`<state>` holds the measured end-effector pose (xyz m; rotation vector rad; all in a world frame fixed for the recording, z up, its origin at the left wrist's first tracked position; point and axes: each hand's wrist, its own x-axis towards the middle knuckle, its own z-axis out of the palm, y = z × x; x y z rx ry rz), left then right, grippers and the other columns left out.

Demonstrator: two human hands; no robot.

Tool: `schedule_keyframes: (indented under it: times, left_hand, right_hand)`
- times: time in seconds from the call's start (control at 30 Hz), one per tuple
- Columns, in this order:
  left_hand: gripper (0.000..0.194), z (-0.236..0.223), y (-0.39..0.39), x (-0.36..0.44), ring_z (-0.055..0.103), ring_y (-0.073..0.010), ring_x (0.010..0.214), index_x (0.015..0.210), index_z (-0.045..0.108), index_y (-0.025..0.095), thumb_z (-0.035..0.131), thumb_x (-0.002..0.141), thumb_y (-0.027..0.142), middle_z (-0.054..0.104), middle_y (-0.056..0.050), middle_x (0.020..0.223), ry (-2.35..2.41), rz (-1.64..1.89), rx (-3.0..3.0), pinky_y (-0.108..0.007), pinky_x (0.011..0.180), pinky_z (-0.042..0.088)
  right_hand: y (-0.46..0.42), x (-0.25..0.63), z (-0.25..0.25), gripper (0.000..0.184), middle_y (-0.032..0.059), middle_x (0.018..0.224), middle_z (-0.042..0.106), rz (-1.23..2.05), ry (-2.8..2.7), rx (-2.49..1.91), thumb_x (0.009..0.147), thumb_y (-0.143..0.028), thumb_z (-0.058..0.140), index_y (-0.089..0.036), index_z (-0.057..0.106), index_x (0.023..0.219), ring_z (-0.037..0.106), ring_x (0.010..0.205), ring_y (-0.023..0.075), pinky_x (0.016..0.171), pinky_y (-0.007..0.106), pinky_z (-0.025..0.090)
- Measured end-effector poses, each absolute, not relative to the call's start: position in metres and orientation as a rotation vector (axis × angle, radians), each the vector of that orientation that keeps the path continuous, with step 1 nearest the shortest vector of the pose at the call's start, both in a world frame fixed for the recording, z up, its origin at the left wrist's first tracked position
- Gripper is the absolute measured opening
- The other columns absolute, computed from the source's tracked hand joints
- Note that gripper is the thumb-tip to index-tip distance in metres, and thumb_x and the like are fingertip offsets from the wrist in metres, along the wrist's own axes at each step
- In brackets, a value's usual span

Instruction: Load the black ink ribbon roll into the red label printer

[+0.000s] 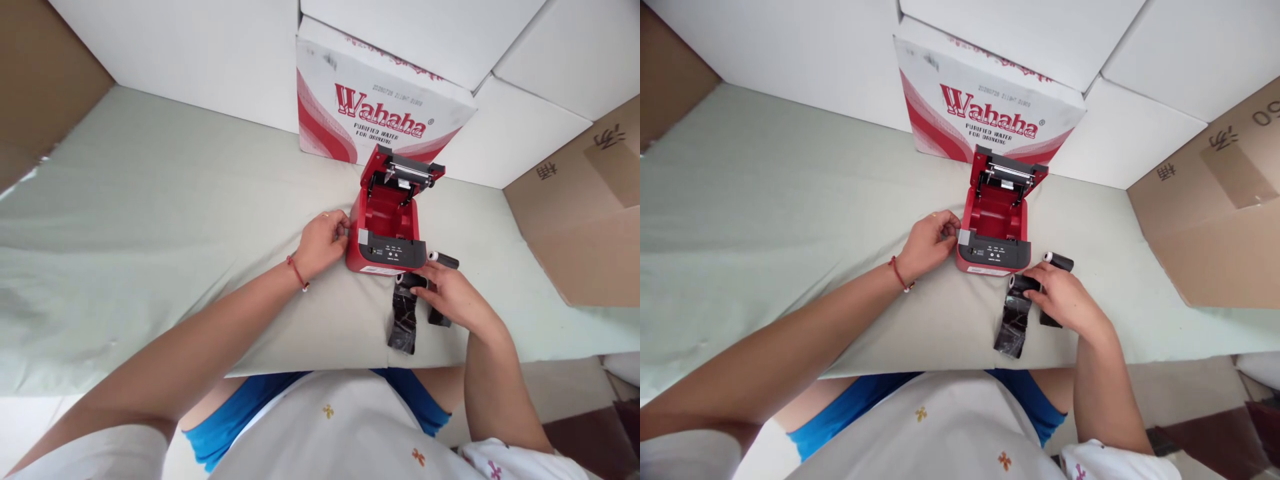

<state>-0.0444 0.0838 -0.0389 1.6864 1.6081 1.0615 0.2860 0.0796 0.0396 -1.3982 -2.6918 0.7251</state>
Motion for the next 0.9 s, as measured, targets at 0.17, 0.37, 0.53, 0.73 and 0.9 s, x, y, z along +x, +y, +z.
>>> schedule_keyframes:
  times: [0.17,0.37,0.53,0.73,0.9]
  left_hand:
    - [0.029,-0.038,0.084,-0.044,0.07,-0.0256,0.088,0.096,0.066,0.024,0.059,0.073,0.007,0.074,-0.003,0.091,1.599,1.065,1.692,-0.039,0.081,0.055]
    - [0.028,-0.037,0.084,-0.043,0.07,-0.0267,0.091,0.096,0.067,0.024,0.06,0.075,0.008,0.075,-0.004,0.092,1.61,1.052,1.691,-0.041,0.084,0.056]
    - [0.026,-0.043,0.082,-0.044,0.07,-0.0269,0.096,0.099,0.066,0.024,0.058,0.079,0.008,0.075,-0.006,0.097,1.595,1.228,1.714,-0.042,0.088,0.057]
    - [0.028,-0.035,0.057,-0.031,0.069,-0.0291,0.117,0.127,0.069,0.022,0.057,0.103,0.015,0.075,-0.012,0.124,1.622,1.766,2.039,-0.047,0.104,0.057]
    - [0.041,-0.028,0.037,-0.017,0.073,-0.0285,0.132,0.146,0.066,0.024,0.061,0.106,0.019,0.081,-0.011,0.135,1.232,1.84,2.486,-0.047,0.11,0.055]
  right_hand:
    - [0.082,0.3,0.099,0.033,0.0081,0.117,0.081,0.865,-2.596,-1.249,0.104,-0.049,0.077,-0.031,0.087,0.13,0.063,0.064,0.016,0.062,0.035,0.06]
    - [0.105,0.262,0.156,0.045,0.0001,0.079,0.059,0.505,-2.412,-1.449,0.095,-0.064,0.082,-0.034,0.09,0.128,0.052,0.064,0.0172,0.063,0.035,0.049]
    - [0.123,0.186,0.132,0.038,-0.0038,0.065,0.057,0.375,-2.547,-1.64,0.097,-0.027,0.073,-0.027,0.086,0.133,0.055,0.063,0.0179,0.069,0.034,0.045]
    - [0.138,0.148,0.114,0.04,0.0115,0.105,0.085,0.087,-2.746,-1.814,0.101,-0.026,0.068,-0.025,0.083,0.139,0.076,0.1,0.034,0.082,0.041,0.05]
    - [0.146,0.14,0.108,0.05,0.0157,0.135,0.085,0.006,-2.776,-1.821,0.1,-0.023,0.067,-0.027,0.081,0.148,0.078,0.119,0.0394,0.089,0.044,0.053]
